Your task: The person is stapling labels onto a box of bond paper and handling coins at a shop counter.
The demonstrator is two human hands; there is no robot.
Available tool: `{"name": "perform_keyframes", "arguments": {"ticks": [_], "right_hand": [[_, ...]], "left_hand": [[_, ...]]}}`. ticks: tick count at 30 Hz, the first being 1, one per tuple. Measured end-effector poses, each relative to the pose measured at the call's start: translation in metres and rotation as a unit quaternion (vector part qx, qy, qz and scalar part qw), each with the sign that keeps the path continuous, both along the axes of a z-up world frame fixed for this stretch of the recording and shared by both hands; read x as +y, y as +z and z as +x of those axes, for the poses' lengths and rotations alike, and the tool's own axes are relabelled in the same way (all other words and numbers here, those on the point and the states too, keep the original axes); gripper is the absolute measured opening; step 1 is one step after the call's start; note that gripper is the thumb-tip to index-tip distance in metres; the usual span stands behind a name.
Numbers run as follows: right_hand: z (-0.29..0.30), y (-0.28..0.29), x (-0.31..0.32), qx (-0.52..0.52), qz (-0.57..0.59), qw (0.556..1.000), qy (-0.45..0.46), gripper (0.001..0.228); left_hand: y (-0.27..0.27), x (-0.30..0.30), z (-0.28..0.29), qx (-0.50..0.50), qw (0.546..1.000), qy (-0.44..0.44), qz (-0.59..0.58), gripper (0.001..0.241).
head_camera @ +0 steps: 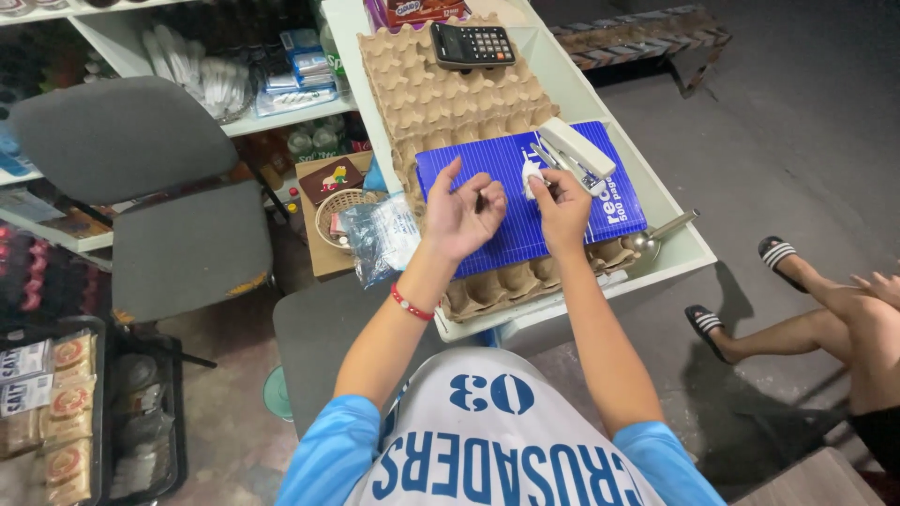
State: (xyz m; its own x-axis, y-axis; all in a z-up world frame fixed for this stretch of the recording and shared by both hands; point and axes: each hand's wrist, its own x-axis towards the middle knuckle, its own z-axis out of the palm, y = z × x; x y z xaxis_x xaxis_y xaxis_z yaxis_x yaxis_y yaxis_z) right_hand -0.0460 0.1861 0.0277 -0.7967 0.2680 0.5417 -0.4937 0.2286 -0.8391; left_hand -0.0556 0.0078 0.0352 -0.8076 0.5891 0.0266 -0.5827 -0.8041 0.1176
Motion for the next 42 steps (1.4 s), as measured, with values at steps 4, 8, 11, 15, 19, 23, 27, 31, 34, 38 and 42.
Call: {"name": "perform_keyframes", "arguments": {"ticks": [4, 8, 11, 15, 19, 23, 27, 31, 34, 38, 42], "right_hand": [[0.002, 0.001, -0.001, -0.007, -0.006, 1.000, 0.002, 0.009], [-0.014, -0.025, 0.011, 0.026, 0.002, 1.000, 0.002, 0.008], [-0.017, -0.039, 0.015, 0.039, 0.024, 0.999, -0.013, 0.013], [-0.020, -0.042, 0.020, 0.039, 0.072, 0.996, -0.031, 0.022], [-0.016, -0.029, 0.013, 0.049, 0.093, 0.994, -0.037, 0.020], [-0.004, -0.010, 0.000, 0.047, 0.068, 0.996, -0.028, 0.013], [0.004, 0.004, -0.007, 0.050, 0.034, 0.998, -0.030, 0.003], [-0.002, -0.004, -0.004, 0.064, 0.063, 0.993, -0.078, 0.009], [0.001, 0.003, -0.007, 0.069, 0.045, 0.994, -0.077, 0.009], [0.003, 0.004, -0.007, 0.048, 0.010, 0.996, -0.081, 0.012], [-0.003, -0.007, 0.000, 0.020, -0.030, 0.997, -0.073, 0.015]], "left_hand": [[0.023, 0.010, 0.026, 0.005, 0.998, 0.033, 0.053, 0.059], [0.053, 0.013, 0.056, 0.046, 0.988, -0.002, 0.145, 0.103], [0.071, 0.010, 0.072, 0.068, 0.989, -0.016, 0.131, 0.114], [0.081, 0.008, 0.079, 0.075, 0.993, -0.021, 0.092, 0.119], [0.080, 0.005, 0.081, 0.089, 0.990, -0.023, 0.109, 0.117], [0.079, 0.003, 0.078, 0.086, 0.993, -0.012, 0.074, 0.109], [0.011, 0.009, 0.028, 0.243, 0.969, 0.030, 0.012, 0.053], [0.004, 0.009, -0.025, 0.164, 0.921, 0.124, -0.331, 0.044], [-0.003, 0.008, -0.062, 0.263, 0.808, 0.120, -0.513, 0.056], [0.003, 0.012, -0.073, 0.484, 0.432, 0.205, -0.733, 0.055], [0.023, 0.005, 0.002, 0.606, 0.135, 0.105, -0.777, 0.098]]}}
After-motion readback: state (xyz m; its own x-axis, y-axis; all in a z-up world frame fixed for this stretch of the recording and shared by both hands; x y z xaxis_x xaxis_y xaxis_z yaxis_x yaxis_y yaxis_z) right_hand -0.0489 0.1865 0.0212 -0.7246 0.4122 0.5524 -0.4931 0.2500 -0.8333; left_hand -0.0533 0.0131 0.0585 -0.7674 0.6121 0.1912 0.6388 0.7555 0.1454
